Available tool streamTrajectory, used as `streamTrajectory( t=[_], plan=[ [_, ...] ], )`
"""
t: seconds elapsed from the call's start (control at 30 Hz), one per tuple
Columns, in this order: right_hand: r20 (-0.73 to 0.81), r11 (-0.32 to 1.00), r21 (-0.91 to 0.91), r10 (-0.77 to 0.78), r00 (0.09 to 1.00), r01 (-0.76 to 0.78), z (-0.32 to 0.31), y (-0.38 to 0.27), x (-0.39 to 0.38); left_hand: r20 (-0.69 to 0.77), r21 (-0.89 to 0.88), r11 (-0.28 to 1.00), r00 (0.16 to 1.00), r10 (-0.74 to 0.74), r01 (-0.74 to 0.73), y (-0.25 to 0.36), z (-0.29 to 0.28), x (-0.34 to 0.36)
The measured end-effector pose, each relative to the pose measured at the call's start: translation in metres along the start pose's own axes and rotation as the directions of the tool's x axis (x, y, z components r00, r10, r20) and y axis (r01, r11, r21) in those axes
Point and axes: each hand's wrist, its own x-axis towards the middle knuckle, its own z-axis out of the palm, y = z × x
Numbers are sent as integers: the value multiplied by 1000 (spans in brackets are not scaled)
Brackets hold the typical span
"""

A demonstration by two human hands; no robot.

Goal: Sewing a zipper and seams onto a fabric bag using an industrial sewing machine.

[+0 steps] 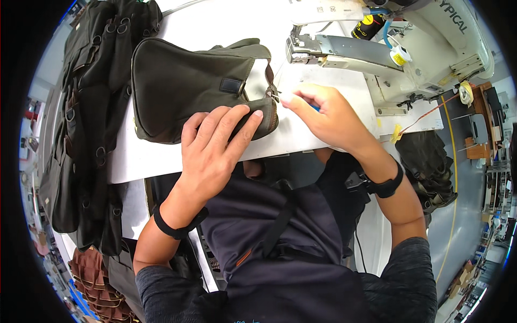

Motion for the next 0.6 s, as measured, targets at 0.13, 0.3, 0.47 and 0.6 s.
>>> streamTrajectory(
  t=[0.13, 0.3, 0.47, 0.6],
  plan=[
    [3, 991, 123, 48, 999, -48, 12, -9, 19, -12, -21, 1000, 1000, -10, 9, 0, -1, 0],
    [-134, 988, 109, -96, 986, 111, 10, 2, 9, -12, -15, 1000, 1000, -14, 14, -1, -1, -4],
    [-49, 987, 134, 98, 994, -91, 0, 6, 5, -1, -16, 1000, 1000, -10, 10, -1, -3, -7],
    [-88, 957, 285, -27, 996, 51, 11, 2, 12, 2, 21, 1000, 1000, 5, -6, 0, -5, -2]
  ],
)
